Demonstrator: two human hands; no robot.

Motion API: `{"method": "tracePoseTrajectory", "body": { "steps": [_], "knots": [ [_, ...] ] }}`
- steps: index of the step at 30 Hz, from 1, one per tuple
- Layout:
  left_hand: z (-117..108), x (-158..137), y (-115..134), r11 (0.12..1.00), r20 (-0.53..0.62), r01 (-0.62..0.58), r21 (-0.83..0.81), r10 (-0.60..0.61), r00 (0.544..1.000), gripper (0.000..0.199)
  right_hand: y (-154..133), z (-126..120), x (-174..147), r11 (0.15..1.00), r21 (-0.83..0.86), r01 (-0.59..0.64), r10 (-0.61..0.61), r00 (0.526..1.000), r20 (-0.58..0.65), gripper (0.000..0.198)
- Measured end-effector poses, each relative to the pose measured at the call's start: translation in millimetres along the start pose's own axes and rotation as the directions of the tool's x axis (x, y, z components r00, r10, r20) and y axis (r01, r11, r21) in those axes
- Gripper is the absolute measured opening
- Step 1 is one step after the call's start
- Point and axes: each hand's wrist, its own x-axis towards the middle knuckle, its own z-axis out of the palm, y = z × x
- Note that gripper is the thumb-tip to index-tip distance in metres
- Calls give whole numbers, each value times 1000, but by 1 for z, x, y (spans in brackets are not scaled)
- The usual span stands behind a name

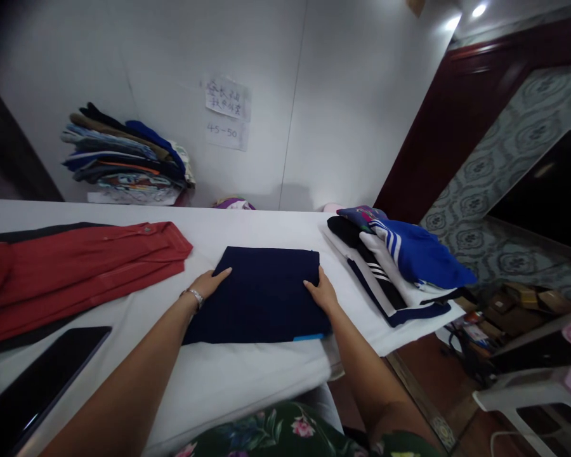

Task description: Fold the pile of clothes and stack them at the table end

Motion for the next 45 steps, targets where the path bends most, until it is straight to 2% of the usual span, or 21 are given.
{"method": "tracePoseTrajectory", "body": {
  "steps": [2, 5, 8, 10, 12, 14, 17, 20, 23, 25, 27, 29, 30, 33, 37, 39, 42, 45],
  "knots": [
    [2, -1, 2, 998, -2, -12, -57, 12, 1000, 47, -4, -2, 3, 974, 223, -28, 20, 999, 41, 78],
    [-4, 0, 6, 990, -40, -41, -138, 36, 999, 42, -18, -5, 11, 864, 499, -70, 21, 994, 104, 79],
    [-20, 6, 4, 980, -128, -65, -188, 41, 991, 43, -41, -2, 28, 806, 592, -8, -57, 994, 91, 82],
    [-31, 10, -4, 977, -191, -58, -206, 18, 981, 43, -56, 7, 43, 806, 589, 63, -147, 985, 96, 81],
    [-37, 14, -15, 980, -226, -26, -199, -20, 974, 41, -65, 22, 57, 862, 496, 109, -202, 970, 138, 77],
    [-39, 16, -27, 986, -233, 17, -164, -56, 971, 39, -66, 40, 66, 938, 316, 140, -205, 961, 185, 72],
    [-36, 19, -39, 993, -236, 68, -96, -89, 968, 41, -58, 60, 70, 979, 127, 160, -183, 962, 202, 71],
    [-34, 22, -43, 994, -232, 99, -37, -105, 967, 44, -56, 59, 72, 985, 71, 155, -167, 960, 226, 71],
    [-34, 23, -42, 994, -228, 108, 2, -104, 968, 47, -67, 43, 69, 991, -18, 132, -124, 965, 232, 76],
    [-35, 22, -41, 994, -221, 106, 18, -100, 970, 49, -77, 34, 58, 976, -126, 177, -153, 972, 181, 78],
    [-36, 22, -40, 995, -213, 99, 30, -91, 973, 50, -83, 33, 38, 917, -263, 299, -267, 952, 150, 74],
    [-36, 21, -39, 995, -200, 88, 36, -79, 977, 48, -81, 41, 13, 822, -379, 425, -372, 905, 206, 67],
    [-36, 20, -39, 996, -193, 82, 38, -73, 979, 47, -78, 46, 2, 785, -415, 460, -385, 887, 254, 64],
    [-36, 17, -38, 996, -178, 68, 52, -58, 982, 46, -62, 63, -18, 725, -492, 482, -380, 875, 299, 61],
    [-36, 16, -40, 995, -177, 59, 81, -44, 983, 46, -54, 68, -18, 708, -512, 486, -380, 874, 303, 62],
    [-35, 15, -41, 994, -180, 59, 90, -42, 983, 46, -58, 63, -15, 713, -520, 470, -337, 880, 333, 63],
    [-35, 16, -41, 994, -180, 58, 91, -40, 983, 45, -78, 56, -6, 717, -545, 436, -295, 897, 330, 65],
    [-35, 16, -40, 994, -176, 58, 88, -41, 984, 45, -111, 57, 16, 713, -537, 451, -363, 892, 269, 69]
  ]
}}
